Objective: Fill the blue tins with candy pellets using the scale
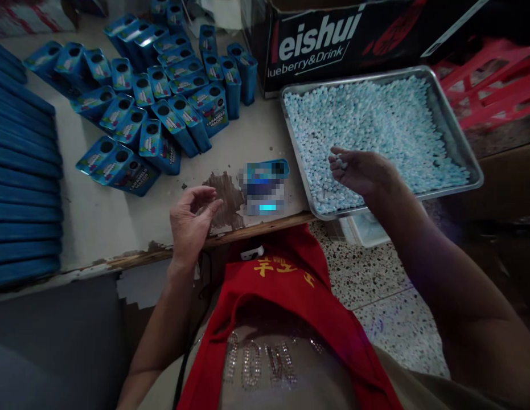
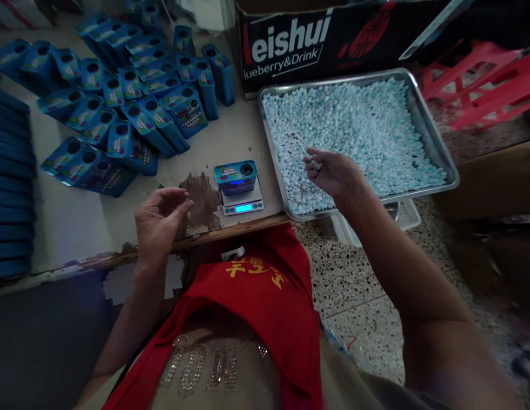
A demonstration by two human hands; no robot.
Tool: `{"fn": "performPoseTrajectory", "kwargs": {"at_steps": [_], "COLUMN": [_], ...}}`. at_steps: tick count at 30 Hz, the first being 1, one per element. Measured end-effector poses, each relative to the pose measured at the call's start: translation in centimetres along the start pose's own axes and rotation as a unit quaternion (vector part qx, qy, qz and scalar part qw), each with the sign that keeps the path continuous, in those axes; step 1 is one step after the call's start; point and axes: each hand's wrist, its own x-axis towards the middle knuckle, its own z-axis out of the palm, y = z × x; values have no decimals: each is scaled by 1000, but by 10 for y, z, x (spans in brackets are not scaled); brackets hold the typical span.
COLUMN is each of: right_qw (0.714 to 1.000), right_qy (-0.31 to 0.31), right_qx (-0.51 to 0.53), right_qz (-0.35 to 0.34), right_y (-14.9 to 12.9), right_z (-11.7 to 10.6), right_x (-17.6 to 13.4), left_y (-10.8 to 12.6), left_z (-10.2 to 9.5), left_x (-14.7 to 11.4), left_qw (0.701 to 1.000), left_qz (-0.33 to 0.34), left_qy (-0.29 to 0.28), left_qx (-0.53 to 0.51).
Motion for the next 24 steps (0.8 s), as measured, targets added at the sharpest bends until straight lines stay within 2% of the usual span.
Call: {"fn": "performPoseTrajectory", "kwargs": {"at_steps": [2, 5, 9, 12, 15, 20, 24], "right_qw": [1000, 996, 979, 956, 931, 911, 925], "right_qy": [-23, -65, -124, -188, -225, -218, -193], "right_qx": [-6, -42, -105, -159, -214, -275, -251], "right_qz": [-5, -51, -123, -159, -190, -216, -209], "right_y": [6, 9, 1, -9, -16, -18, -17], "right_z": [-3, 8, 42, 71, 91, 102, 87], "right_x": [-2, -8, -19, -26, -30, -27, -14], "left_y": [3, 10, 18, 23, 28, 30, 28], "left_z": [4, 10, 17, 20, 21, 22, 27], "left_x": [1, 2, 1, 1, 2, 3, 9], "left_qw": [1000, 1000, 999, 999, 999, 998, 994], "left_qz": [1, 0, 8, 10, 18, 27, 64], "left_qy": [-2, -10, -17, -17, -24, -29, -37], "left_qx": [11, 29, 42, 46, 38, 39, 75]}}
